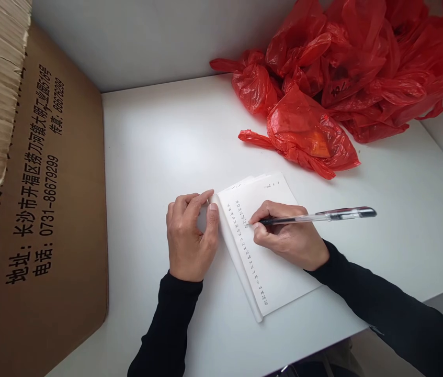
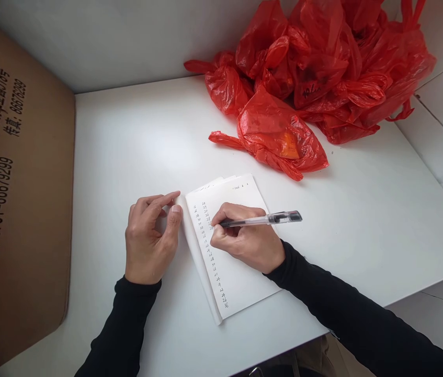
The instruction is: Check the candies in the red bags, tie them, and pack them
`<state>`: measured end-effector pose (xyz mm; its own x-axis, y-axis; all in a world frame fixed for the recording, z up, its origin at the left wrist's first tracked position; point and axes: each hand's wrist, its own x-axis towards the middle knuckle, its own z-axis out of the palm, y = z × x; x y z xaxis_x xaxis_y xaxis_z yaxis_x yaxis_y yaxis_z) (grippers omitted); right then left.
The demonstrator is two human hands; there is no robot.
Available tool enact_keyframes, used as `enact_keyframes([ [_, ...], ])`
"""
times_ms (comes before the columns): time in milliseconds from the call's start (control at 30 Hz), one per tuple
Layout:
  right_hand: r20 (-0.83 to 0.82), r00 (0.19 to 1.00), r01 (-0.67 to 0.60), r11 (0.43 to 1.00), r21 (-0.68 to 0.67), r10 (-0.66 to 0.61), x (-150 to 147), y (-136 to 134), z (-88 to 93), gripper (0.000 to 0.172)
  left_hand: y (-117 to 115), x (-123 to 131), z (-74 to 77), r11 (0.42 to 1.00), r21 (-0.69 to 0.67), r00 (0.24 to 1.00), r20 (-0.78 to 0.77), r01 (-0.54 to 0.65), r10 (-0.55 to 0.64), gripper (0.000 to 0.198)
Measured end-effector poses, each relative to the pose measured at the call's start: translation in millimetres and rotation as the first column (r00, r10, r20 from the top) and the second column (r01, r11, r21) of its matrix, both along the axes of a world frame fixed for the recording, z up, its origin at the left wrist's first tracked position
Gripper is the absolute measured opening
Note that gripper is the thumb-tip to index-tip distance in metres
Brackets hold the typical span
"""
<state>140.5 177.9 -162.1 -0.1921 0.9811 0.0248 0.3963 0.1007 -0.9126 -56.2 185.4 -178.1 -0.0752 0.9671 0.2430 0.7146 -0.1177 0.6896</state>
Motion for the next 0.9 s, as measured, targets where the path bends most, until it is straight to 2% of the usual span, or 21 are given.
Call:
enact_keyframes([
  [267, -0.093, 0.99, 0.104, 0.994, -0.016, -0.105, 3.1, -2.8, 0.1, 0.008, -1.1, -1.0, 0.7, 1.0, -0.019, 1.0, 0.003, -0.004, 0.004, 0.025],
  [433, -0.149, 0.982, 0.101, 0.992, -0.081, -0.113, 4.4, -3.0, -4.3, 0.03, -0.3, -3.9, 1.6, 0.999, -0.049, 1.0, 0.028, -0.001, 0.002, 0.027],
  [533, -0.155, 0.979, 0.119, 0.988, -0.101, -0.133, 4.3, -6.1, -4.8, 0.034, -2.5, -4.9, 2.1, 0.998, -0.062, 0.999, 0.041, -0.004, 0.007, 0.027],
  [633, -0.117, 0.979, 0.156, 0.982, -0.104, -0.168, 7.7, -11.4, 0.5, 0.033, -6.6, -6.2, 4.0, 1.0, -0.015, 1.0, 0.013, -0.015, 0.015, 0.026],
  [700, -0.09, 0.972, 0.205, 0.971, -0.119, -0.216, 16.6, -16.1, 5.6, 0.031, -5.9, -10.8, 7.5, 0.998, 0.039, 0.998, -0.018, -0.057, 0.058, 0.028],
  [800, -0.056, 0.943, 0.31, 0.925, -0.219, -0.329, 44.3, -25.1, 7.6, 0.029, 7.7, -27.0, 17.8, 0.965, 0.176, 0.974, -0.084, -0.195, 0.212, 0.035],
  [900, -0.014, 0.931, 0.34, 0.878, -0.337, -0.366, 83.9, -37.7, -2.9, 0.048, 34.3, -50.5, 30.4, 0.911, 0.294, 0.921, -0.175, -0.289, 0.348, 0.043],
])
